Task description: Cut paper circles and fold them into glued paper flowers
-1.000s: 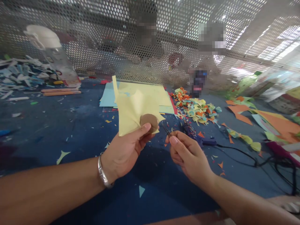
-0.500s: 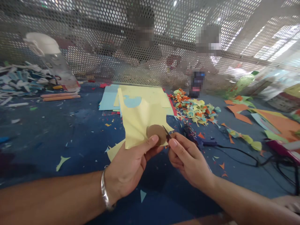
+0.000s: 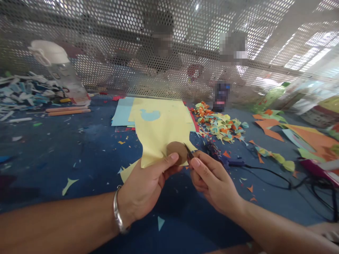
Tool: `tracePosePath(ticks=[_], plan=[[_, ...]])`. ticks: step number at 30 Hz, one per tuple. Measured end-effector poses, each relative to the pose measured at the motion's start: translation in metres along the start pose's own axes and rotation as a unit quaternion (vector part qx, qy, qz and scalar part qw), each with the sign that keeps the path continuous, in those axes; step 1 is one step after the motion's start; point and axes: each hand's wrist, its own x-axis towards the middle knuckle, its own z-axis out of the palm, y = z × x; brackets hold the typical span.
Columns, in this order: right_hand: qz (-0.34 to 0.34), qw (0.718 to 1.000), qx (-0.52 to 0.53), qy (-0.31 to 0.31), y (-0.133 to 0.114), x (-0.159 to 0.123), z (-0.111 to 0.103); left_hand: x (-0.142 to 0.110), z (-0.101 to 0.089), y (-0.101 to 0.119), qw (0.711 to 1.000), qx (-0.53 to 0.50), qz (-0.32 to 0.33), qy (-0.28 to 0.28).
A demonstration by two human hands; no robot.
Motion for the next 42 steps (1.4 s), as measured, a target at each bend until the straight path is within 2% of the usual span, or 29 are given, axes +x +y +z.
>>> tracePosePath(ticks=[8,16,21,24,26,28,32,40,42], plan=[[-0.005,1.000,-0.011,-0.003,-0.001,0.000,-0.002,0.001,0.002,0.002,0.999,0.020,0.035,0.000],[-0.009,1.000,-0.018,-0.008,-0.003,0.000,-0.005,0.001,-0.006,-0.002,0.986,0.125,0.106,-0.014],[-0.004,1.000,-0.026,-0.016,-0.006,-0.002,-0.006,0.004,-0.009,0.001,0.979,0.174,0.104,0.021],[-0.002,1.000,-0.024,-0.017,-0.006,-0.002,-0.007,0.005,-0.013,0.005,0.959,0.265,0.081,0.058],[-0.003,1.000,-0.025,-0.016,-0.006,-0.001,-0.007,0.006,-0.016,0.006,0.927,0.359,0.055,0.088],[-0.002,1.000,-0.026,-0.015,-0.005,-0.001,-0.007,0.006,-0.020,0.007,0.903,0.417,0.043,0.094],[-0.002,1.000,-0.028,-0.012,-0.004,-0.001,-0.007,0.007,-0.024,0.004,0.903,0.419,0.066,0.063],[-0.008,0.999,-0.029,-0.012,-0.004,0.000,-0.008,0.006,-0.026,0.002,0.879,0.469,0.050,0.065],[-0.008,0.999,-0.029,-0.014,-0.004,0.000,-0.009,0.006,-0.024,0.005,0.885,0.455,0.079,0.053]])
